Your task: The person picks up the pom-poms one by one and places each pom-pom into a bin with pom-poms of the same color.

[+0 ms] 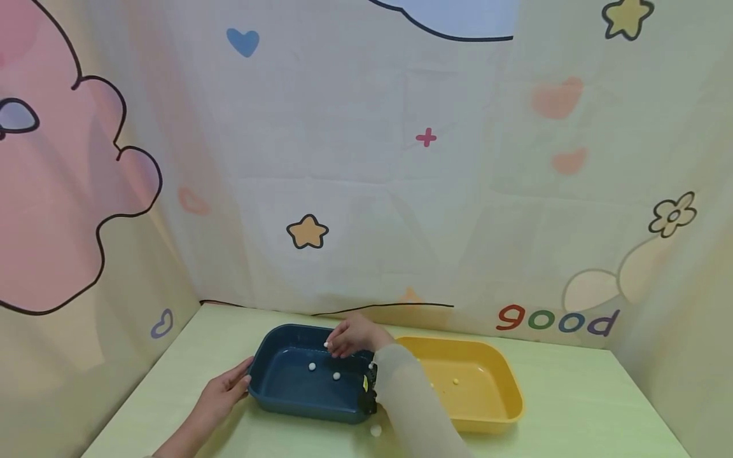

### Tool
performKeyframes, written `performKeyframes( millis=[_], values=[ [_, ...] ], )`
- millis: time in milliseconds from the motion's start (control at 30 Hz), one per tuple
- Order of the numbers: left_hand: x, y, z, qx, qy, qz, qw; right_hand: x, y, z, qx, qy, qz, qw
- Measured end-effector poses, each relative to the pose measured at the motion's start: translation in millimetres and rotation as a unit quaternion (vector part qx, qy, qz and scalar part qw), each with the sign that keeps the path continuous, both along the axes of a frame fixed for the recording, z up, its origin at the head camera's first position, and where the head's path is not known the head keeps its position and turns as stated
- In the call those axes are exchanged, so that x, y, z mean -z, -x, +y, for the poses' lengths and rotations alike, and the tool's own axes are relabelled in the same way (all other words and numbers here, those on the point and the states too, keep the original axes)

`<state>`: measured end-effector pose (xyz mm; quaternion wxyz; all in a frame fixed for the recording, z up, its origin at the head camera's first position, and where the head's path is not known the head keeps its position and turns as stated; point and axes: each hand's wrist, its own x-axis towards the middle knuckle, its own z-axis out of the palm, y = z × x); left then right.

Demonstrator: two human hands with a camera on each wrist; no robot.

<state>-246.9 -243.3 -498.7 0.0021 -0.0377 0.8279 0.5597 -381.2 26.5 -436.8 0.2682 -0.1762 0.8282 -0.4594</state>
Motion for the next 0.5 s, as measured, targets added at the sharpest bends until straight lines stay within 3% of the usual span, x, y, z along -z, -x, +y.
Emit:
performKeyframes(
  millis=[500],
  values=[
    [2.7, 0.3, -2.1, 0.000, -0.007, -0.002, 1.0000, 8.0, -3.2, 1.4, 0.017, -0.030, -0.041, 0.9986]
  ],
)
